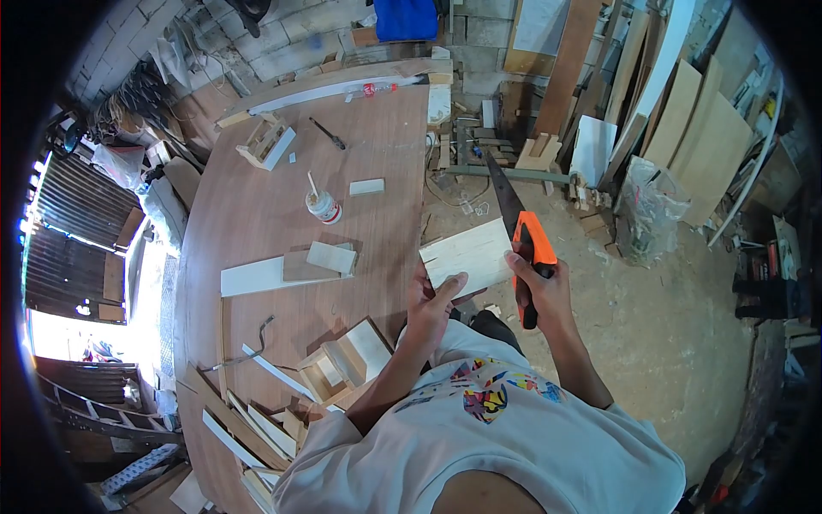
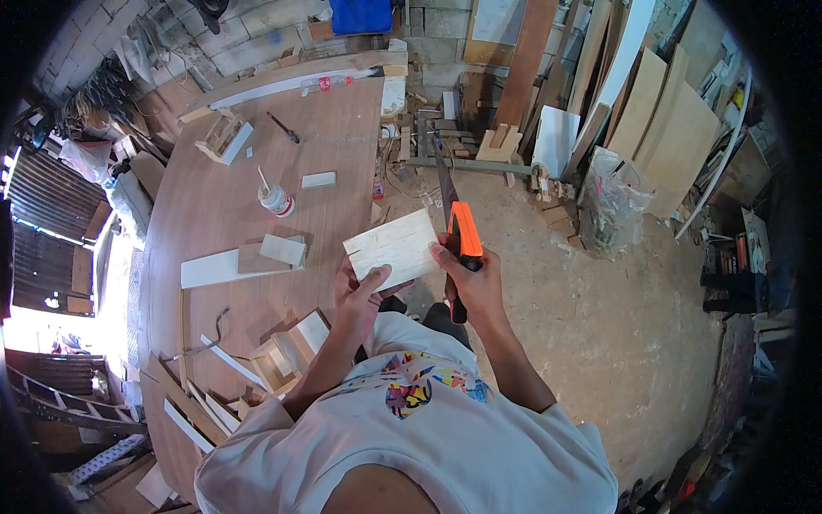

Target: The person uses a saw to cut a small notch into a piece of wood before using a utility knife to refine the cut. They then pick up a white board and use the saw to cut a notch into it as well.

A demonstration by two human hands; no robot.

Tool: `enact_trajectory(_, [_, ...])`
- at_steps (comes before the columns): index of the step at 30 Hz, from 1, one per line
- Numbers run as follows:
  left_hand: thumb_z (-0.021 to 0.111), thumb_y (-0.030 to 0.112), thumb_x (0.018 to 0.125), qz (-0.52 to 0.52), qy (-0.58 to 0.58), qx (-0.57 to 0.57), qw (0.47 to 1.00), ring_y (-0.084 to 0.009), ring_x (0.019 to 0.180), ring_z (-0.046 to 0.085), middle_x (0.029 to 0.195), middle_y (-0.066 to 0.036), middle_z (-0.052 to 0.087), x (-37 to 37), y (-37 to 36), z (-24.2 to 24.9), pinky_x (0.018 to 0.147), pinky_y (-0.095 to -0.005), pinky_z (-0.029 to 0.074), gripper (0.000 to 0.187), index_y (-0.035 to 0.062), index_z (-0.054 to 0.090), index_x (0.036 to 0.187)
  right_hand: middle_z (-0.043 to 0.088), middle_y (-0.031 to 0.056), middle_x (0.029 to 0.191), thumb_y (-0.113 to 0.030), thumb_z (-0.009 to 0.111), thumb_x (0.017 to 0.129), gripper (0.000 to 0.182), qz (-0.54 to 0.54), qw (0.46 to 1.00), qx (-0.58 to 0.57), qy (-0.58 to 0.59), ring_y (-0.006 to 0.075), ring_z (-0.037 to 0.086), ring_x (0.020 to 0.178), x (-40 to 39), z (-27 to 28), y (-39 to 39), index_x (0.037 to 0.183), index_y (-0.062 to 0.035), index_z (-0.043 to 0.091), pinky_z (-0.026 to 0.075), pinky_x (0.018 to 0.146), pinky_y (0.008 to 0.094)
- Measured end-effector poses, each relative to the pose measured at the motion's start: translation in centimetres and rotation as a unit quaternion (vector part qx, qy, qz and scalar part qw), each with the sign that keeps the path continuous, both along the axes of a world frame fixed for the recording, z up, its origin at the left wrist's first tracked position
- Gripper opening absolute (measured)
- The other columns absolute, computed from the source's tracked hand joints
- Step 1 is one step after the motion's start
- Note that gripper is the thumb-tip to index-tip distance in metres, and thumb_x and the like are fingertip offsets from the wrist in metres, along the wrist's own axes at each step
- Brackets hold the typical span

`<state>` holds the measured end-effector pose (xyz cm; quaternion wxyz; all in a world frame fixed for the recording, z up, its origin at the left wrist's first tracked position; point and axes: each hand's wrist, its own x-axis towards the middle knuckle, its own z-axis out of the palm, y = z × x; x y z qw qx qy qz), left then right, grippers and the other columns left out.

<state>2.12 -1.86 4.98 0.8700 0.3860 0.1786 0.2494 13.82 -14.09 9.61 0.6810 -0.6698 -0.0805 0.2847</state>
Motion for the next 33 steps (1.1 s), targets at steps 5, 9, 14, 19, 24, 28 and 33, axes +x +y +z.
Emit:
enact_trajectory(5, [0.055,0.004,0.086,0.001,0.000,0.006,1.000,-0.0300,0.104,0.060,0.116,-0.017,0.055,0.1,0.1,-0.3,0.085,-0.0455,0.054,0.041,0.0014,0.039,0.123,0.056,0.0006,0.061,-0.019,0.072,0.080,0.029,0.004,1.000,-0.002,-0.002,0.0060,0.044,0.037,0.0,0.0,-0.1,0.098,0.0012,0.063,0.033,0.035,0.0225])
enact_trajectory(9, [0.056,0.005,0.086,0.007,0.005,0.010,1.000,-0.0296,0.104,0.060,0.117,-0.017,0.054,0.2,0.0,0.0,0.085,-0.0457,0.054,0.041,0.0014,0.038,0.123,0.056,0.0005,0.061,-0.019,0.072,0.080,0.029,0.002,1.000,-0.001,-0.002,0.0058,0.043,0.037,0.1,-0.2,-0.1,0.098,0.0013,0.063,0.033,0.035,0.0225])
enact_trajectory(14, [0.056,0.005,0.086,0.009,0.007,0.006,1.000,-0.0296,0.104,0.060,0.117,-0.018,0.054,0.2,0.0,0.1,0.084,-0.0457,0.054,0.041,0.0012,0.038,0.122,0.055,0.0004,0.060,-0.019,0.072,0.080,0.029,0.007,1.000,0.002,-0.001,0.0058,0.044,0.037,0.1,-0.3,-0.2,0.098,0.0014,0.063,0.033,0.035,0.0224])
enact_trajectory(19, [0.056,0.004,0.085,0.007,0.006,0.004,1.000,-0.0300,0.104,0.060,0.116,-0.018,0.054,0.2,0.1,-0.2,0.083,-0.0457,0.055,0.040,0.0011,0.038,0.122,0.055,0.0006,0.061,-0.019,0.072,0.079,0.030,0.008,1.000,0.004,0.000,0.0057,0.044,0.037,0.1,-0.2,-0.2,0.098,0.0012,0.063,0.032,0.034,0.0222])
enact_trajectory(24, [0.056,0.004,0.085,0.035,-0.007,0.010,0.999,-0.0288,0.099,0.061,0.114,-0.018,0.055,0.2,-0.1,-0.6,0.078,-0.0439,0.056,0.039,0.0009,0.039,0.121,0.056,0.0010,0.062,-0.019,0.073,0.079,0.029,0.010,1.000,0.008,0.006,0.0058,0.044,0.037,-0.1,-0.6,-0.3,0.098,0.0013,0.062,0.033,0.034,0.0219])
enact_trajectory(28, [0.057,0.004,0.085,0.051,-0.010,0.008,0.999,-0.0264,0.095,0.062,0.109,-0.016,0.058,0.2,0.0,-0.7,0.073,-0.0413,0.056,0.037,0.0011,0.042,0.118,0.057,0.0014,0.063,-0.018,0.072,0.079,0.029,0.011,1.000,0.012,0.009,0.0058,0.044,0.037,-0.4,-0.6,-0.3,0.098,0.0017,0.063,0.033,0.034,0.0220])
enact_trajectory(33, [0.058,0.005,0.084,0.073,-0.001,-0.005,0.997,-0.0229,0.091,0.063,0.103,-0.013,0.061,0.2,0.0,-0.6,0.069,-0.0373,0.054,0.035,0.0014,0.047,0.117,0.057,0.0014,0.065,-0.018,0.072,0.079,0.029,0.024,0.999,0.006,0.028,0.0057,0.045,0.039,-0.6,-0.9,-0.3,0.097,0.0022,0.063,0.034,0.035,0.0215])
